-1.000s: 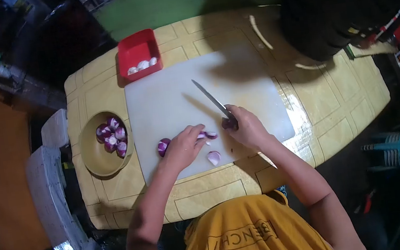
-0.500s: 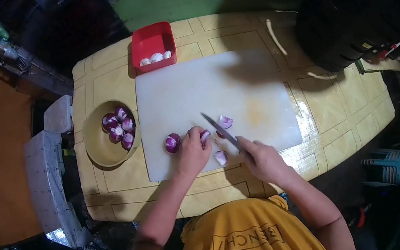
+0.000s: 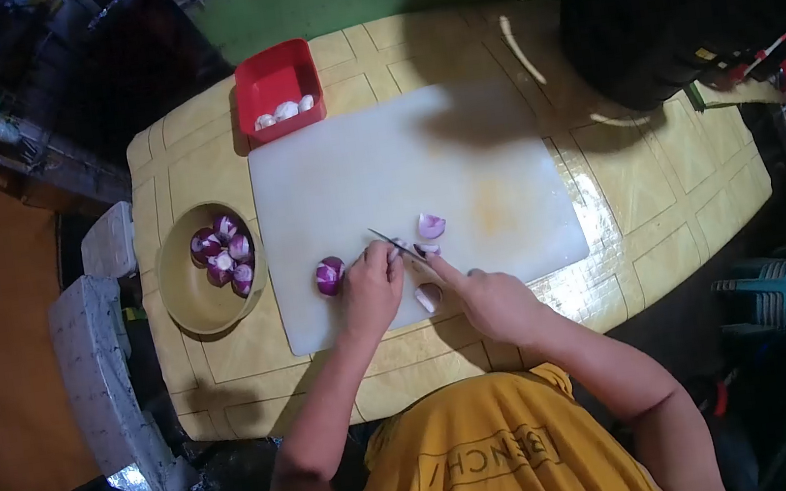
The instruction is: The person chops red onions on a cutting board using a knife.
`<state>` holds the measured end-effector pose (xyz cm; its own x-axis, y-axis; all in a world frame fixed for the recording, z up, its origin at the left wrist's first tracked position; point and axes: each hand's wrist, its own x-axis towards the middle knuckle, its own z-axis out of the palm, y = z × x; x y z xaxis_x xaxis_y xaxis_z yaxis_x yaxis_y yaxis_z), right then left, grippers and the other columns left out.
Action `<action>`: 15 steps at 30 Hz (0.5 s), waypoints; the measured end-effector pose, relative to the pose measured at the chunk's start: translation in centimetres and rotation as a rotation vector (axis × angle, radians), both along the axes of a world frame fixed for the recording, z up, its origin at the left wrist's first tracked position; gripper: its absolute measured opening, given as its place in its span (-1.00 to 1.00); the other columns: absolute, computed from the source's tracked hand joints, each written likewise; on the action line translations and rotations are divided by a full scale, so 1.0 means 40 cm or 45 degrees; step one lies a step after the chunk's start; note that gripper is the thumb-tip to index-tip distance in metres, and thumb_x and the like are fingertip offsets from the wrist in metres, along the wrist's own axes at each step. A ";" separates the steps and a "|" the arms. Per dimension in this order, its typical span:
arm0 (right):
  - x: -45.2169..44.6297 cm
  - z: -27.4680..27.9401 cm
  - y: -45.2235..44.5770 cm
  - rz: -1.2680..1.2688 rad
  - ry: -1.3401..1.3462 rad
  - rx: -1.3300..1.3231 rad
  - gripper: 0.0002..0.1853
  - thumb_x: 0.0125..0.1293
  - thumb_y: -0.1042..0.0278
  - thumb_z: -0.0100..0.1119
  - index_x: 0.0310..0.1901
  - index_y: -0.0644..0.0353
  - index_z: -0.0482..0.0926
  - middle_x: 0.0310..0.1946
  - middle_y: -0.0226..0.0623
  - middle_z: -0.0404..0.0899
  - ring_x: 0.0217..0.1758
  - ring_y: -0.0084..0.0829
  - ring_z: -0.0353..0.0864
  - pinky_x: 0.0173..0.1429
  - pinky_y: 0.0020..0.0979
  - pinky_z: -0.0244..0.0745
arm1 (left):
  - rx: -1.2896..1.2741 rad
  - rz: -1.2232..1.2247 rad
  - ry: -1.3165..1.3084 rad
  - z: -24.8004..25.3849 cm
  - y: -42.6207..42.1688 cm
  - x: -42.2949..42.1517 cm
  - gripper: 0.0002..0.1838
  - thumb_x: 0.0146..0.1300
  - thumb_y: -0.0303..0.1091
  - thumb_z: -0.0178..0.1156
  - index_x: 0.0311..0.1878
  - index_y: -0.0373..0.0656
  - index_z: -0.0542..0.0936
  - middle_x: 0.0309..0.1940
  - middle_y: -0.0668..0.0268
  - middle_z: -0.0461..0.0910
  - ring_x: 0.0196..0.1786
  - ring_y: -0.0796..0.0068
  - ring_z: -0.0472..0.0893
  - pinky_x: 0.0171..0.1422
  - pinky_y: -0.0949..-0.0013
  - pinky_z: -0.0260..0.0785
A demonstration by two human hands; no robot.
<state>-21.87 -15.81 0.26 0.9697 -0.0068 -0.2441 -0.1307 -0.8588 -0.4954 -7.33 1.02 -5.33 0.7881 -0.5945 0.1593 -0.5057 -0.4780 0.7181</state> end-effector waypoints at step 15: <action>-0.009 0.076 -0.003 0.101 -0.005 -0.124 -0.07 0.29 0.48 0.10 0.69 0.02 -0.04 -0.36 0.05 0.60 -0.42 0.03 0.69 -0.27 0.00 0.64 | 0.074 0.090 -0.015 0.024 -0.005 -0.020 -0.87 0.26 -0.48 0.26 -0.20 -0.21 0.50 -0.46 -0.02 0.66 -0.34 -0.15 0.69 -0.23 -0.11 0.52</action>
